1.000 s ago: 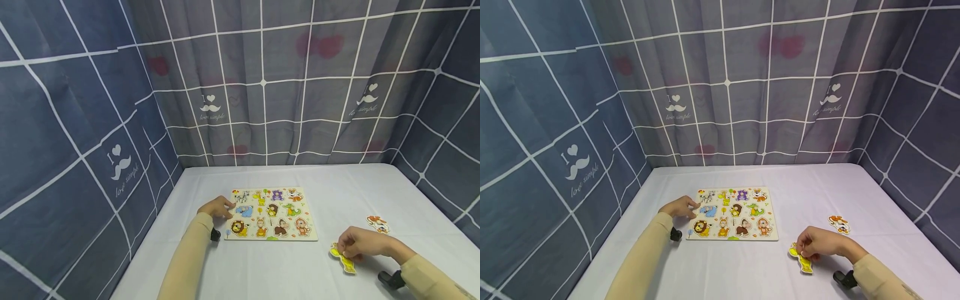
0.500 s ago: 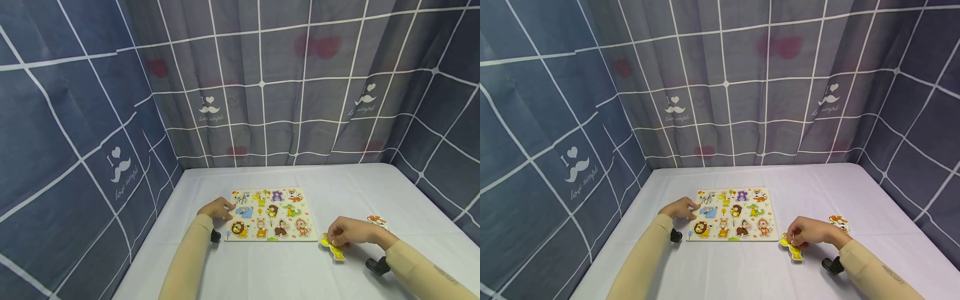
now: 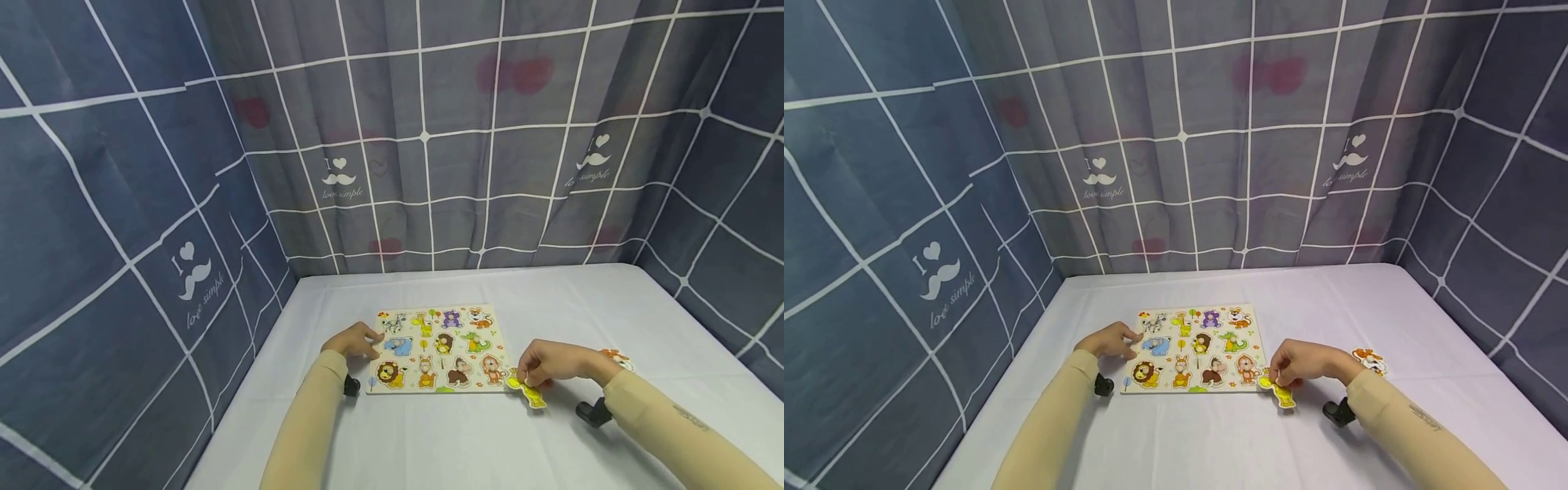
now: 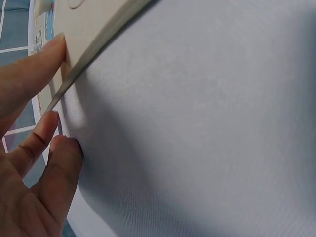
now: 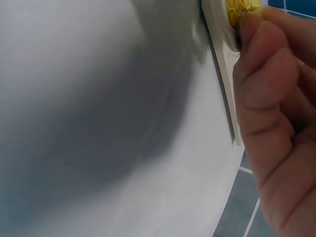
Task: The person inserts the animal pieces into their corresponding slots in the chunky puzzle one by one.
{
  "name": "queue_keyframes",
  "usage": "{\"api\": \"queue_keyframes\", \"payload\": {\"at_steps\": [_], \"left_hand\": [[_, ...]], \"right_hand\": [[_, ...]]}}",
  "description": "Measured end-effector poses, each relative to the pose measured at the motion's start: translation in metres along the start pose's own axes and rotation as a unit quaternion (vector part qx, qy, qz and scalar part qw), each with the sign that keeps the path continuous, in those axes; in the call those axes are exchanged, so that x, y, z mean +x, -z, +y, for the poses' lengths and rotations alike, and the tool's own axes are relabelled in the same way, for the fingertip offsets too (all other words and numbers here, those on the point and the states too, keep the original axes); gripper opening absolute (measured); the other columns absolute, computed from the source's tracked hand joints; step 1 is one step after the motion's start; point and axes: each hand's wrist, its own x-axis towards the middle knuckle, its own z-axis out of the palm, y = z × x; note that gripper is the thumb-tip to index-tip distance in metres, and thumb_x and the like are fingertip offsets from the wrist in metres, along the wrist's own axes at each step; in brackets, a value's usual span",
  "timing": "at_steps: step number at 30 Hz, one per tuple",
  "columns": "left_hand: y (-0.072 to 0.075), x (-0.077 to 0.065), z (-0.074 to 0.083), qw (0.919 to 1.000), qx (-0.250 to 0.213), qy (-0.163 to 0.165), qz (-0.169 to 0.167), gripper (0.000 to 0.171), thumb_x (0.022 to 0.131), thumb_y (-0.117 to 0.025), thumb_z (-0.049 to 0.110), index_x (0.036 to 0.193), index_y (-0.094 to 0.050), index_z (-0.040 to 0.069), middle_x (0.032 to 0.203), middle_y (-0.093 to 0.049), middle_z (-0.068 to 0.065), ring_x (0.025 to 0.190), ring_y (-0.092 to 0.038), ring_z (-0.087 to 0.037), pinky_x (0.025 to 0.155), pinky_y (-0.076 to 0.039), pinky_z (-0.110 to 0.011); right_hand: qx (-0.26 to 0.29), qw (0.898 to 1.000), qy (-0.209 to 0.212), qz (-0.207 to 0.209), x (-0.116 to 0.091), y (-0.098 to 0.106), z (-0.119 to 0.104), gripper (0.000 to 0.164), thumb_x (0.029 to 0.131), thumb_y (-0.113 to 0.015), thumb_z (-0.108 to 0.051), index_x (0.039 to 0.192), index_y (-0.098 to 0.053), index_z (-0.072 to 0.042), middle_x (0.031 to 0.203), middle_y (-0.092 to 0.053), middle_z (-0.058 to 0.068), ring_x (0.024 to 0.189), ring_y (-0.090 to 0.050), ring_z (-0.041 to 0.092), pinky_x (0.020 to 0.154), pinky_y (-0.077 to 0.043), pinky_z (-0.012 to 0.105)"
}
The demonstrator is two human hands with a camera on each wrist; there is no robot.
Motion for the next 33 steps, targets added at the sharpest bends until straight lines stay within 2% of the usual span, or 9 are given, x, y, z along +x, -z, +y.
{"api": "queue_keyframes", "payload": {"at_steps": [5, 10, 13, 20, 30, 33], "left_hand": [[-0.001, 0.000, -0.001, 1.0000, -0.008, -0.003, 0.003, 0.052, 0.078, -0.085, 0.013, 0.127, -0.069, 0.017, 0.142, -0.055, -0.014, 0.115, -0.055, -0.026, 0.109, -0.043, -0.049], [-0.002, -0.001, -0.001, 0.9999, -0.001, -0.010, 0.008, 0.051, 0.077, -0.085, 0.013, 0.126, -0.070, 0.017, 0.144, -0.053, -0.015, 0.129, -0.052, -0.034, 0.113, -0.040, -0.051], [-0.001, -0.003, -0.001, 0.9999, -0.001, -0.009, 0.011, 0.052, 0.077, -0.085, 0.014, 0.126, -0.070, 0.017, 0.144, -0.052, -0.015, 0.132, -0.050, -0.036, 0.113, -0.039, -0.053], [0.001, -0.004, -0.001, 1.0000, -0.002, -0.008, 0.005, 0.052, 0.078, -0.084, 0.016, 0.128, -0.069, 0.019, 0.144, -0.054, -0.014, 0.122, -0.056, -0.032, 0.111, -0.041, -0.053], [0.003, -0.003, -0.001, 0.9999, 0.002, -0.009, 0.005, 0.051, 0.078, -0.084, 0.015, 0.127, -0.070, 0.019, 0.145, -0.054, -0.015, 0.124, -0.055, -0.031, 0.111, -0.041, -0.052], [0.002, -0.003, -0.001, 1.0000, -0.009, -0.004, 0.001, 0.051, 0.077, -0.085, 0.014, 0.126, -0.070, 0.018, 0.143, -0.054, -0.015, 0.119, -0.057, -0.030, 0.110, -0.042, -0.052]], "right_hand": [[-0.006, 1.000, -0.008, 0.003, 0.013, 0.002, -0.004, 0.009, 0.083, -0.064, 0.004, 0.088, -0.071, 0.003, 0.069, -0.058, -0.001, 0.058, -0.047, 0.009, 0.054, -0.038, 0.022], [-0.013, 1.000, 0.000, -0.002, 0.027, 0.002, -0.006, 0.009, 0.082, -0.064, 0.005, 0.088, -0.071, 0.004, 0.067, -0.056, -0.001, 0.057, -0.047, 0.009, 0.054, -0.038, 0.023], [-0.013, 1.000, 0.004, -0.007, 0.037, 0.001, -0.007, 0.008, 0.082, -0.064, 0.005, 0.087, -0.070, 0.005, 0.067, -0.056, -0.002, 0.057, -0.047, 0.009, 0.054, -0.038, 0.022], [-0.022, 1.000, 0.003, -0.009, 0.056, 0.004, -0.014, 0.009, 0.082, -0.064, 0.005, 0.087, -0.072, 0.003, 0.068, -0.059, 0.000, 0.059, -0.049, 0.009, 0.055, -0.040, 0.023], [-0.045, 0.999, -0.004, 0.018, 0.084, 0.010, -0.023, 0.010, 0.083, -0.065, 0.005, 0.086, -0.073, 0.001, 0.067, -0.061, -0.001, 0.058, -0.051, 0.010, 0.056, -0.043, 0.024], [-0.039, 0.999, -0.008, 0.020, 0.091, 0.009, -0.025, 0.011, 0.083, -0.065, 0.006, 0.086, -0.074, 0.001, 0.067, -0.062, 0.000, 0.058, -0.050, 0.010, 0.057, -0.043, 0.025]]}}
